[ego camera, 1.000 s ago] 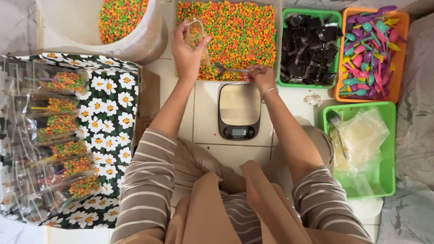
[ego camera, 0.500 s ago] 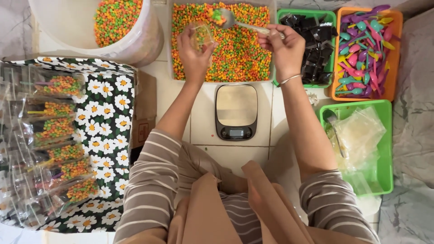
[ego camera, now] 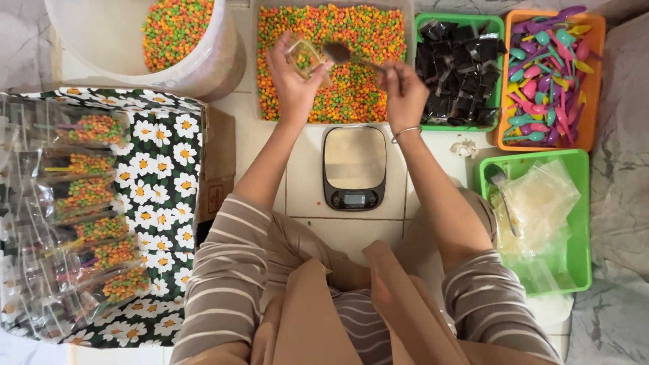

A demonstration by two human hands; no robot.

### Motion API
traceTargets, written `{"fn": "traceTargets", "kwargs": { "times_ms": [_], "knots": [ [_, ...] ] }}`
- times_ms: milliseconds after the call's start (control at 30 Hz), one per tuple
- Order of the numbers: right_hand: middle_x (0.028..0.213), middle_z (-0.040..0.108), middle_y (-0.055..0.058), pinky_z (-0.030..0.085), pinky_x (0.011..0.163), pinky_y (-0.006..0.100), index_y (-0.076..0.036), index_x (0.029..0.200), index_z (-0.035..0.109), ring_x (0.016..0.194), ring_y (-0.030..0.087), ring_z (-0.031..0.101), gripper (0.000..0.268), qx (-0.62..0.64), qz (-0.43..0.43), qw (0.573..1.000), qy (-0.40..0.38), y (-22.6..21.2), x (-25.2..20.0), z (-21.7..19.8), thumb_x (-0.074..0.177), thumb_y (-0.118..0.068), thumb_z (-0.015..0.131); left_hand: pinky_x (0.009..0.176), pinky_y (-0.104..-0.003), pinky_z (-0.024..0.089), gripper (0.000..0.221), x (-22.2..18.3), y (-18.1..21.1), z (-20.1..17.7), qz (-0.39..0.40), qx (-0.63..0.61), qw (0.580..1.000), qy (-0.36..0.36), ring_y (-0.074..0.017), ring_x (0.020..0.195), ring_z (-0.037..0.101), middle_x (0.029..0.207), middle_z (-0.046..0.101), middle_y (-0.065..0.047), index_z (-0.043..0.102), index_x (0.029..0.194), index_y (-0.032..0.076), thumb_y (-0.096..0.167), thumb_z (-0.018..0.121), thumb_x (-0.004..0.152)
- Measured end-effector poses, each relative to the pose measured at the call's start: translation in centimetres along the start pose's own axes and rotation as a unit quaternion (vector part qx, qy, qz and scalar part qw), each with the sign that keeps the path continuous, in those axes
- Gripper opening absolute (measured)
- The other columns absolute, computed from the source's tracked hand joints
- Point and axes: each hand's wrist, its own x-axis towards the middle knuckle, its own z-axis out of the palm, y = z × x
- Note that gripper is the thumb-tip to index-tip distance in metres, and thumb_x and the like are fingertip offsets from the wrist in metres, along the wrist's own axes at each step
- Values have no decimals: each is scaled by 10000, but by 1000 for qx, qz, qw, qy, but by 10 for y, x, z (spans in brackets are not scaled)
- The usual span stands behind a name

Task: Filling small plastic bags with colorful candies, weighing them on a scale, and organizing them into a container.

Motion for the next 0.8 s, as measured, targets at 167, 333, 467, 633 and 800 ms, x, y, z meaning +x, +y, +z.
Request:
{"fn": "traceTargets", "kwargs": {
  "times_ms": [167, 333, 467, 633, 800],
  "knots": [
    [1003, 699, 39, 469, 793, 295, -39, 1075, 681, 868, 166, 617, 166, -143, 6, 989, -36, 86, -22, 11, 922, 5, 631, 974, -365, 587, 744, 10, 33, -18, -5, -41, 999, -1, -231, 1056, 632, 1184, 515, -97, 438, 1325, 41, 168, 958, 808],
    [1333, 664, 56, 415, 1078, 407, -170, 1207, 739, 1246, 294, 551, 503, -207, -55, 971, -106, 28, -24, 20, 757, -312, 912, 821, -314, 635, 682, 7, 60, -21, -34, -101, 994, 5, -187, 899, 689, 1157, 657, -133, 454, 1219, 25, 145, 950, 767],
    [1234, 660, 106, 492, 938, 301, 7, 1397, 519, 1054, 176, 616, 703, 123, 11, 953, -277, -13, -28, 26, 797, -133, 857, 777, -300, 633, 672, -4, 83, -18, -36, -125, 991, -17, -185, 846, 734, 976, 675, -67, 441, 1191, 44, 282, 917, 782],
    [1087, 705, 63, 542, 770, 194, 26, 1357, 561, 874, 90, 655, 465, 237, 93, 918, -303, -30, -39, 6, 921, 34, 722, 888, -334, 615, 492, -15, 84, -30, -117, -233, 961, -89, -205, 1008, 676, 1133, 608, -116, 442, 1285, 44, 99, 769, 922],
    [946, 623, -35, 447, 689, 165, -20, 1350, 561, 775, 28, 533, 420, 306, 137, 882, -330, -43, -48, -11, 958, -49, 708, 805, -291, 611, 294, -21, 117, -50, -161, -243, 953, -83, -190, 892, 733, 1026, 729, -114, 650, 1078, -4, 119, 806, 862]
  ]
}}
